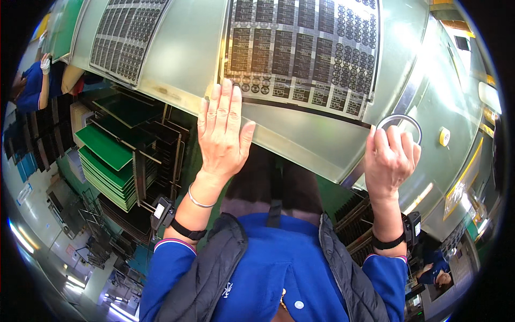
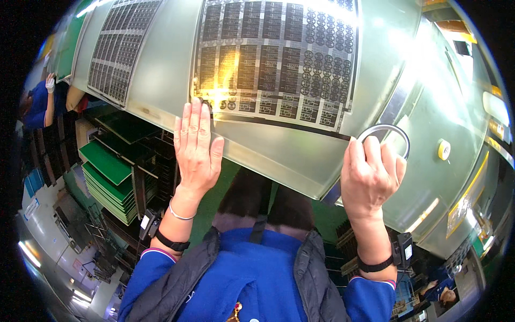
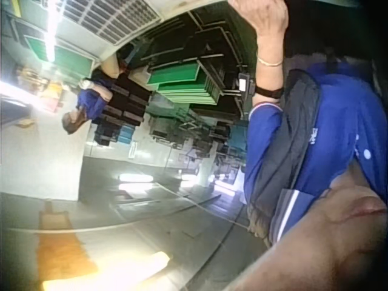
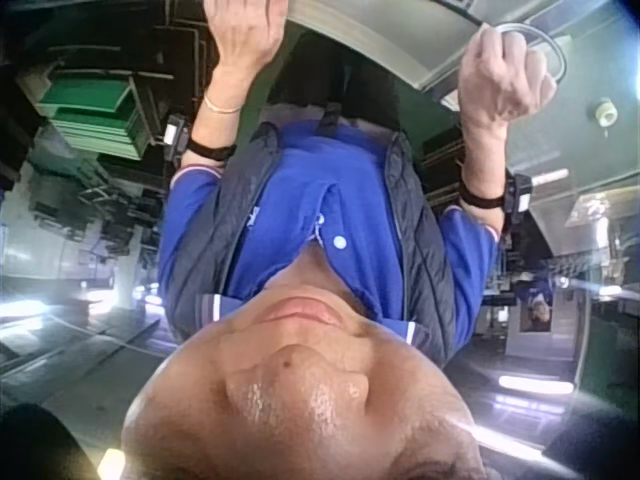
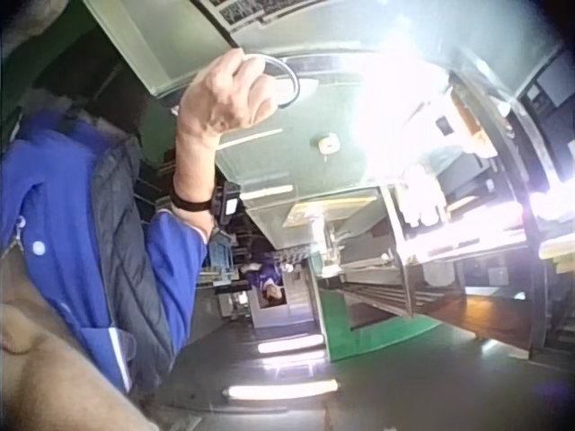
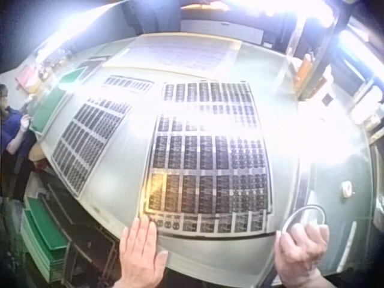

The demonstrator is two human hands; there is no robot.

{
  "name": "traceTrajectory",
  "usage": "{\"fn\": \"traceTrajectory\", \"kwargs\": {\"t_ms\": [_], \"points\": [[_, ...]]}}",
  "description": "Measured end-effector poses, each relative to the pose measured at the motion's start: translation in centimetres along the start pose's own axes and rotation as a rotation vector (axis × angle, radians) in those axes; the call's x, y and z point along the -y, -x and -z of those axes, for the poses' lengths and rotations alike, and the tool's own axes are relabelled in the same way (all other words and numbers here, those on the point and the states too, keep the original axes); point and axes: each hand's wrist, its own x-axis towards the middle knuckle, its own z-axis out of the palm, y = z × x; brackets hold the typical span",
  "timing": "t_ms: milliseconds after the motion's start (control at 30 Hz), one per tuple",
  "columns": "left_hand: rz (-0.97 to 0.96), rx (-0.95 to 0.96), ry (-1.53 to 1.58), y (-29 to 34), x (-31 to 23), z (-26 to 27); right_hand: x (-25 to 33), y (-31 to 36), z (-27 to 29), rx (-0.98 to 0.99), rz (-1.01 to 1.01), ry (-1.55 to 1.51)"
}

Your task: Inspecting or taping circuit patterns on panels using a magnifying glass and tape.

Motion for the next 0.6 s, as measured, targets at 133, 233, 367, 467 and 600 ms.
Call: {"fn": "traceTrajectory", "kwargs": {"t_ms": [133,233,367,467,600], "points": [[0.099,0.169,-0.115,0.1,-1.3,0.0,-0.1,0.0,0.1,-0.02,-0.009,-0.036],[0.031,0.252,-0.109,-0.5,-4.0,-1.0,-0.5,0.4,0.0,-0.029,-0.031,-0.026],[-0.112,0.229,0.064,-1.7,-9.2,-3.1,-0.6,0.0,-0.1,-0.052,-0.064,-0.119],[-0.179,0.242,0.147,-2.8,-12.7,-4.9,-1.6,-0.1,0.1,-0.044,-0.106,-0.215],[-0.173,0.25,0.175,-3.5,-15.0,-5.0,-3.5,-0.2,1.3,-0.023,-0.15,-0.476]]}}
